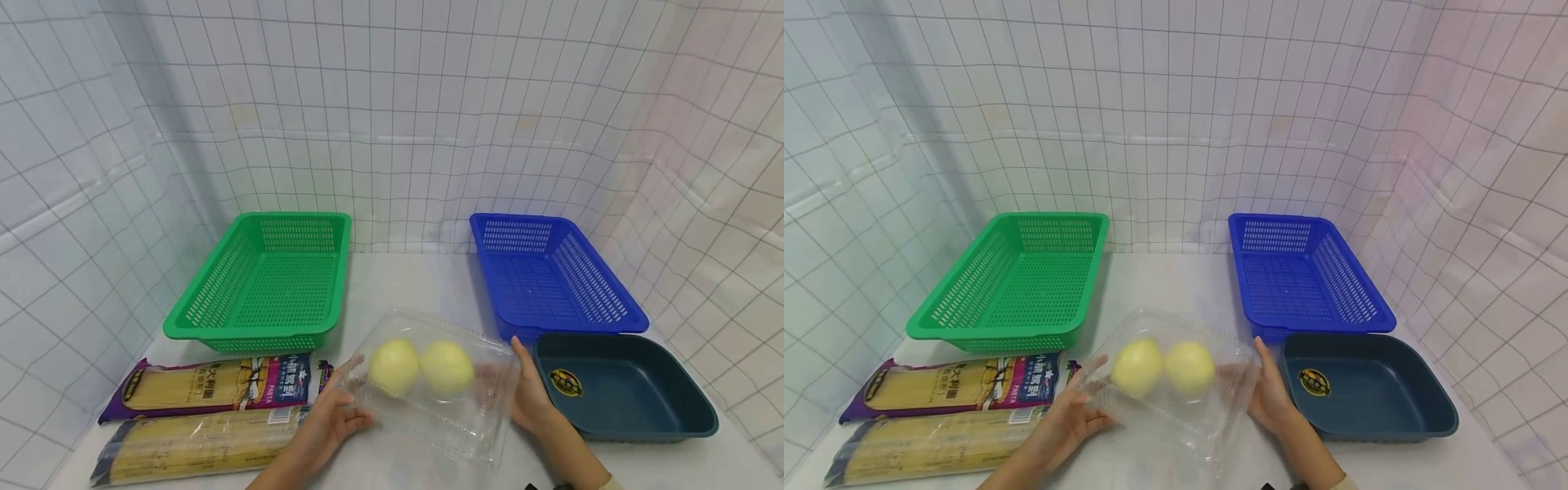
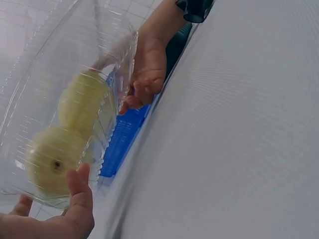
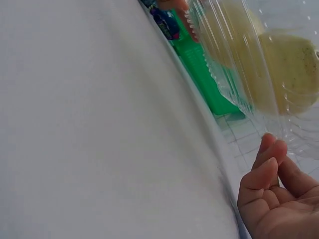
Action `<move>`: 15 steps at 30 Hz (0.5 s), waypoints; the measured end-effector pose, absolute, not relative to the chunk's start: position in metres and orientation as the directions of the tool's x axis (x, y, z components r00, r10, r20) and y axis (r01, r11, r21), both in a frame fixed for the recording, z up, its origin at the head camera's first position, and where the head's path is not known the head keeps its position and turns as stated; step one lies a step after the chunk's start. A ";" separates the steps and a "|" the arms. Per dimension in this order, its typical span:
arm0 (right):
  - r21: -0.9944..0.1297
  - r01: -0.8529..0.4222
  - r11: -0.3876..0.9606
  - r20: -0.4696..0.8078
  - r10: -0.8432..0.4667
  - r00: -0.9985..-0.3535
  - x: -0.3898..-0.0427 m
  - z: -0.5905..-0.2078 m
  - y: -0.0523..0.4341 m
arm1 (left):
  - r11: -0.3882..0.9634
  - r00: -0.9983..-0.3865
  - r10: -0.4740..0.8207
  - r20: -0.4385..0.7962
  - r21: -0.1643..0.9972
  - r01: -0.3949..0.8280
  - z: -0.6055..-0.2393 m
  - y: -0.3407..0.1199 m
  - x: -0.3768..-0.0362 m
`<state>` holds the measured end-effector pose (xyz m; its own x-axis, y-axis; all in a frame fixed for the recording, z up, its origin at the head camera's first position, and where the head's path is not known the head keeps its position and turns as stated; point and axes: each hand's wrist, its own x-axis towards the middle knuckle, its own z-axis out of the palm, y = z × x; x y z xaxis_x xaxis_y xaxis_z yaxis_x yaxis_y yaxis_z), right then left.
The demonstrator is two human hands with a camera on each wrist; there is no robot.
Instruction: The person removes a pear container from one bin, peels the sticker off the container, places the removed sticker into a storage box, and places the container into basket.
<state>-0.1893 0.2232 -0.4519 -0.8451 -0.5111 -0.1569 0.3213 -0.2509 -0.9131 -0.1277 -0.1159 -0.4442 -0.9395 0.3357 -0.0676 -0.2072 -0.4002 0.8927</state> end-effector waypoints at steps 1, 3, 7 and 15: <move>-0.912 0.322 -0.253 -0.145 -0.536 -0.832 -0.189 -0.451 0.224 | -0.399 -0.938 0.341 -0.069 0.892 -0.211 -0.444 -0.117 -0.128; -0.915 0.318 -0.248 -0.126 -0.574 -0.809 -0.190 -0.450 0.225 | -0.392 -0.935 0.347 -0.077 0.894 -0.219 -0.441 -0.119 -0.127; -0.913 0.326 -0.246 -0.092 -0.653 -0.752 -0.189 -0.448 0.227 | -0.358 -0.932 0.348 -0.097 0.906 -0.228 -0.436 -0.122 -0.125; -0.906 0.354 -0.234 -0.053 -0.765 -0.642 -0.185 -0.452 0.231 | -0.286 -0.949 0.299 -0.103 0.939 -0.192 -0.428 -0.128 -0.128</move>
<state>-0.1853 0.2314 -0.4520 -0.6420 -0.7648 -0.0534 0.3539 -0.2339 -0.9055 -0.1285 -0.1279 -0.4279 -0.9486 0.2993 -0.1029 -0.1922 -0.2863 0.9387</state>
